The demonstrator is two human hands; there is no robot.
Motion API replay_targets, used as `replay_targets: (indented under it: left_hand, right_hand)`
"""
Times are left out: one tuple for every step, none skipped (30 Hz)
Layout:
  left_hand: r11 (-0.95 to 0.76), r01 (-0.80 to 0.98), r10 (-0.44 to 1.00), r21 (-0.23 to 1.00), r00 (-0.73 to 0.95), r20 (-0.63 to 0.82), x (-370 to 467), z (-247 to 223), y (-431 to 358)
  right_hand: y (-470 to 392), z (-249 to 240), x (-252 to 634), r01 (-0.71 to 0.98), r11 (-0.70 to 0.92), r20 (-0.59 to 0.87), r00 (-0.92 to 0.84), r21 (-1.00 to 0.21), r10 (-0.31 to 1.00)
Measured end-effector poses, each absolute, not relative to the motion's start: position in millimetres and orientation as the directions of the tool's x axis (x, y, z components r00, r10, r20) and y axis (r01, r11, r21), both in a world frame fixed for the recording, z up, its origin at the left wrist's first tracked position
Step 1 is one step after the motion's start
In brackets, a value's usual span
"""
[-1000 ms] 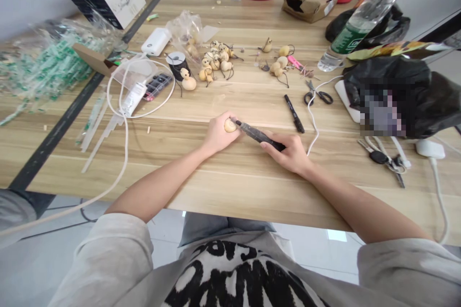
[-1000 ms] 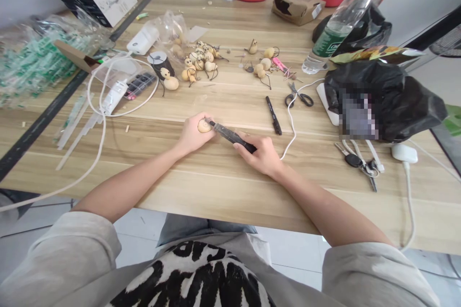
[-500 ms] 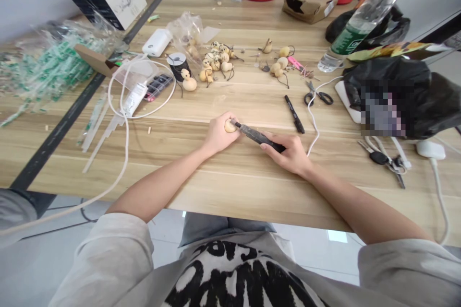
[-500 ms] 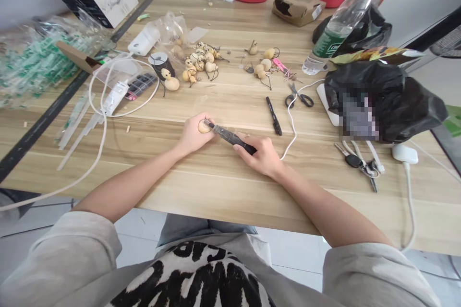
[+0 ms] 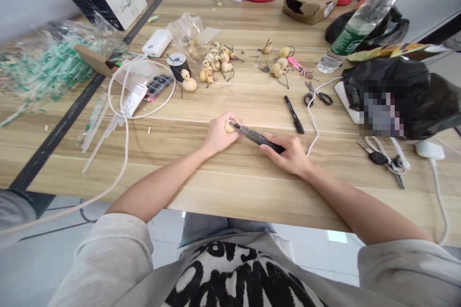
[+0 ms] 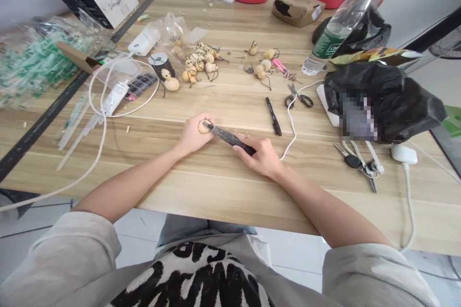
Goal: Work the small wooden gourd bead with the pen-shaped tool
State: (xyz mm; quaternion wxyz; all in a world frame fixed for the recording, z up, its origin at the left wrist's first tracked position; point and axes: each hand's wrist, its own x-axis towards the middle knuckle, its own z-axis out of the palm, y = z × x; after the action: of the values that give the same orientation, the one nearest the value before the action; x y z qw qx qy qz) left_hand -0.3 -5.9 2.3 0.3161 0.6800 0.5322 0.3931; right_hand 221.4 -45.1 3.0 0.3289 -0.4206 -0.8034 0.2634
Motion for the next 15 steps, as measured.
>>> replay_targets:
  left_hand:
    - [-0.231,0.477,0.973,0.848,0.121,0.197,-0.1,2.6,-5.9]
    - [-0.231,0.477,0.973,0.848,0.120,0.198,0.0,3.0,-6.0]
    - [-0.232,0.477,0.973,0.848,0.125,0.196,0.2,3.3,-6.2]
    - [-0.232,0.480,0.972,0.846,0.133,0.192,0.3,3.7,-6.3]
    - [-0.230,0.483,0.973,0.845,0.134,0.189,0.3,3.9,-6.4]
    - [-0.228,0.486,0.973,0.844,0.131,0.188,0.3,4.1,-6.6]
    - [-0.226,0.487,0.974,0.843,0.125,0.189,0.2,4.2,-6.6]
    - [-0.225,0.487,0.974,0.844,0.120,0.191,0.1,4.2,-6.6]
    - [-0.226,0.486,0.974,0.844,0.118,0.193,0.0,4.2,-6.6]
    - [-0.227,0.485,0.974,0.845,0.121,0.192,-0.1,4.1,-6.5]
    - [-0.227,0.483,0.974,0.845,0.127,0.189,-0.3,3.9,-6.4]
    - [-0.226,0.483,0.974,0.846,0.131,0.186,-0.3,3.8,-6.3]
    - [-0.224,0.483,0.974,0.846,0.130,0.184,-0.3,3.7,-6.2]
    - [-0.223,0.483,0.975,0.847,0.126,0.185,-0.2,3.5,-6.1]
    - [-0.223,0.483,0.975,0.847,0.122,0.187,-0.2,3.4,-6.0]
  right_hand:
    - [-45.0,3.0,221.3,0.502,0.504,0.307,-0.426,-0.703,0.851]
    - [-44.9,3.1,221.3,0.498,0.506,0.307,-0.428,-0.704,0.850]
    - [-44.9,3.1,221.3,0.495,0.510,0.309,-0.434,-0.704,0.846]
    - [-44.9,3.1,221.2,0.492,0.515,0.309,-0.440,-0.702,0.843]
    - [-45.0,3.1,221.2,0.494,0.516,0.309,-0.442,-0.700,0.842]
    - [-45.1,3.1,221.2,0.500,0.512,0.309,-0.435,-0.698,0.846]
    - [-45.2,3.1,221.2,0.506,0.507,0.309,-0.426,-0.698,0.851]
    - [-45.4,3.1,221.1,0.505,0.504,0.310,-0.422,-0.700,0.852]
    - [-45.5,3.1,221.1,0.501,0.507,0.312,-0.423,-0.702,0.850]
    - [-45.5,3.1,221.1,0.494,0.512,0.315,-0.429,-0.702,0.846]
    - [-45.6,3.1,221.1,0.489,0.519,0.317,-0.437,-0.701,0.842]
    - [-45.6,3.1,221.1,0.486,0.522,0.318,-0.443,-0.700,0.839]
    - [-45.5,3.1,221.0,0.490,0.521,0.319,-0.438,-0.699,0.840]
    - [-45.4,3.1,221.0,0.497,0.515,0.318,-0.429,-0.698,0.845]
    - [-45.3,3.2,220.9,0.501,0.511,0.316,-0.424,-0.699,0.848]
